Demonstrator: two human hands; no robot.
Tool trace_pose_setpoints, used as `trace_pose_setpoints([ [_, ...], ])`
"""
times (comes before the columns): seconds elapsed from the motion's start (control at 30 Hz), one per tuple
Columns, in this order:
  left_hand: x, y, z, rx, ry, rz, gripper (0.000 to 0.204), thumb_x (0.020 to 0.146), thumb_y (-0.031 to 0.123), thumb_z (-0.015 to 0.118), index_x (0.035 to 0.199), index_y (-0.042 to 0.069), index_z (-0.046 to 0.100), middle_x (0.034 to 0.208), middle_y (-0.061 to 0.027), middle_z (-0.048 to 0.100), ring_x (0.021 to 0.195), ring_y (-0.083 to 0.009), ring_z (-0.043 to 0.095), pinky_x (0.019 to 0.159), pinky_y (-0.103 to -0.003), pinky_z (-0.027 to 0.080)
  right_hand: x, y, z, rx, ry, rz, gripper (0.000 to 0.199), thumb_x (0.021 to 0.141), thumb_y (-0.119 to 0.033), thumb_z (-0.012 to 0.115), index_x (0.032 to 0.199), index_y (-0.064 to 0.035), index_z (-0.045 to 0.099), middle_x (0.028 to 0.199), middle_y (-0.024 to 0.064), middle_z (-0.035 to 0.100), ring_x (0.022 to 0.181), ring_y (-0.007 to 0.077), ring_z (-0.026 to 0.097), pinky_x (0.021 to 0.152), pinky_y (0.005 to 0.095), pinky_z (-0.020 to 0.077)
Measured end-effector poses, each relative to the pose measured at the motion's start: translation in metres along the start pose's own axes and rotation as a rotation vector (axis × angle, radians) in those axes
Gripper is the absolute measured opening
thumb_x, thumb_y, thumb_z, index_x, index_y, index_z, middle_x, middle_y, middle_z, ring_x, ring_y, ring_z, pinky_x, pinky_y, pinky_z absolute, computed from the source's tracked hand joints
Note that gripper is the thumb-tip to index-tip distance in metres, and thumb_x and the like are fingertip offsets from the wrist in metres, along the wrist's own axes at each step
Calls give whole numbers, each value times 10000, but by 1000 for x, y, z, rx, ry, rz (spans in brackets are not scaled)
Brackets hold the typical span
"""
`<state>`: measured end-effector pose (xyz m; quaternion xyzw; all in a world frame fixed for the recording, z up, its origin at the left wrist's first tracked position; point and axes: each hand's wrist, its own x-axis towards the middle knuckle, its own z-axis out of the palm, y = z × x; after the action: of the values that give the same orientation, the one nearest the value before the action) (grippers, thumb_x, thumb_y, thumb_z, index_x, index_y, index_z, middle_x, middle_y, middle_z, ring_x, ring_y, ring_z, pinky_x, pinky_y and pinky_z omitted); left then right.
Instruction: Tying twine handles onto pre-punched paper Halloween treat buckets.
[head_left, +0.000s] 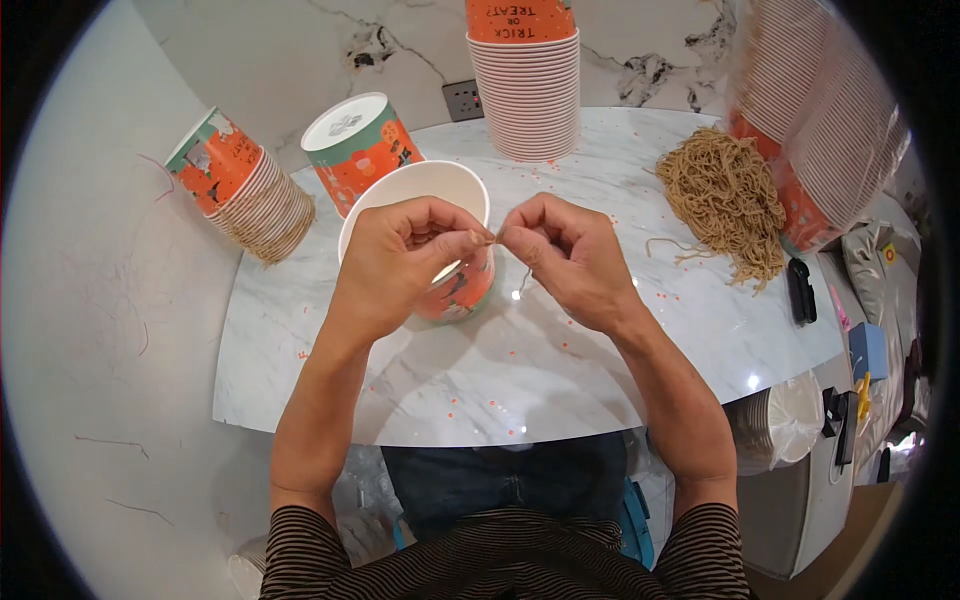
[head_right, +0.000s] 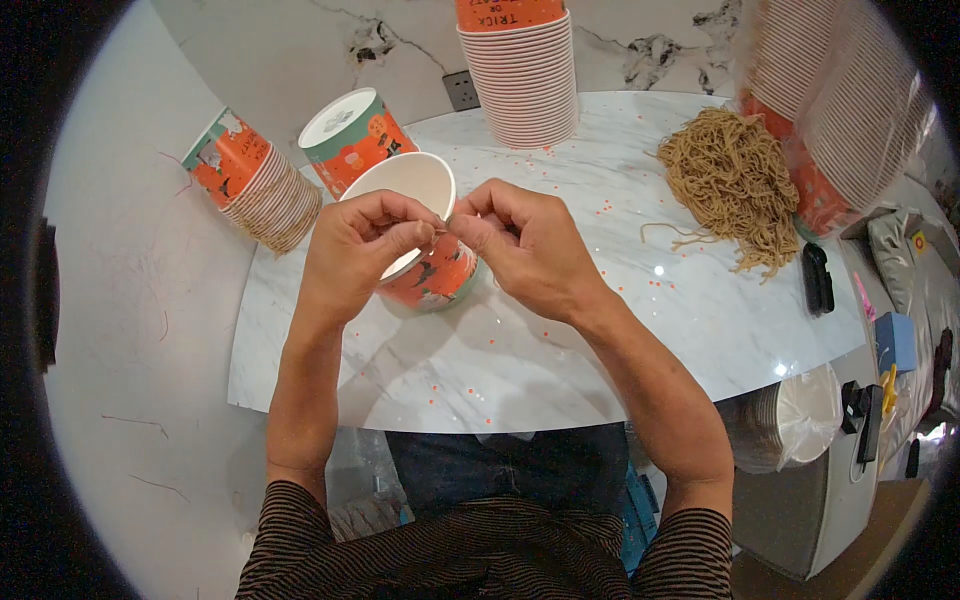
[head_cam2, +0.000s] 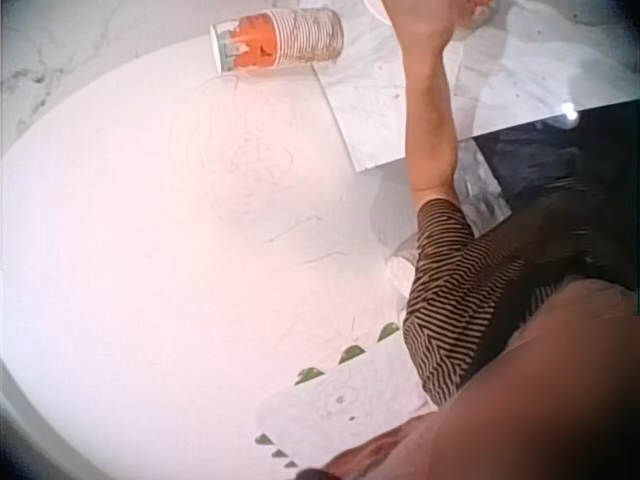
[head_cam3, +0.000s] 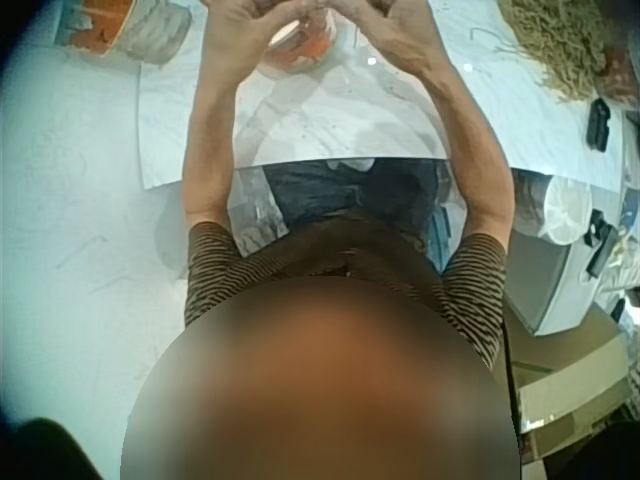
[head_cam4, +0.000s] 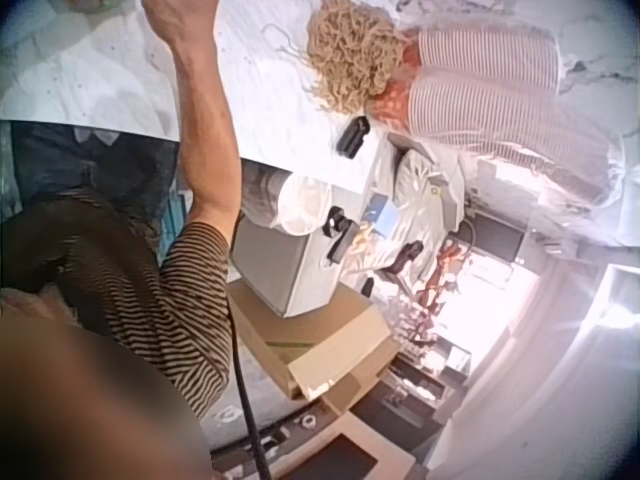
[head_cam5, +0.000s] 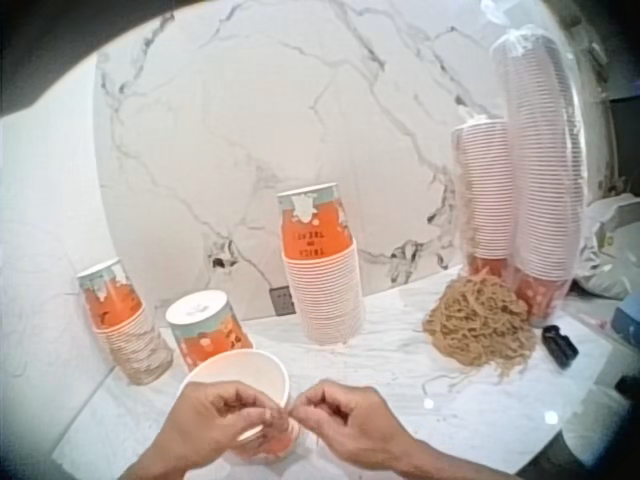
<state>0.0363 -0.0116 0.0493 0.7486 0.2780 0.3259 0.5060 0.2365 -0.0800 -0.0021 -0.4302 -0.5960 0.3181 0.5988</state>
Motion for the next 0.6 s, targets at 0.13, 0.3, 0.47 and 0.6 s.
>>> trace_pose_setpoints([
  [0.13, 1, -7, -6, -69, 39, 53, 129, 1004, 58, 668, 1049, -49, 723, 917, -81, 754, 848, -126, 703, 823, -273, 567, -1, -9, 0, 107, -52, 177, 192, 998, -156, 704, 1110, 0, 709, 676, -92, 543, 616, 12, 410, 556, 231, 334],
  [0.3, 1, -12, -10, -134, -27, 68, 106, 992, 55, 690, 1056, -29, 704, 998, -80, 756, 915, -131, 719, 837, -270, 586, 2, -7, 0, 55, -56, 176, 283, 978, -166, 736, 1192, 18, 724, 661, -90, 562, 606, 5, 435, 553, 227, 344],
  [0.47, -1, -2, -5, -89, -55, -6, 118, 978, 64, 719, 1055, -23, 699, 962, -62, 752, 878, -108, 710, 801, -251, 575, 2, -5, 7, 205, -49, 215, 219, 929, -133, 788, 1059, 41, 765, 691, -49, 626, 619, 13, 483, 571, 216, 395],
  [0.6, -2, 0, -3, -5, -30, 25, 119, 971, 67, 732, 1046, -22, 709, 942, -57, 751, 866, -99, 708, 781, -247, 572, 0, -3, 4, 201, -45, 234, 168, 898, -94, 812, 989, 41, 770, 699, -47, 636, 625, 12, 489, 561, 210, 392],
])
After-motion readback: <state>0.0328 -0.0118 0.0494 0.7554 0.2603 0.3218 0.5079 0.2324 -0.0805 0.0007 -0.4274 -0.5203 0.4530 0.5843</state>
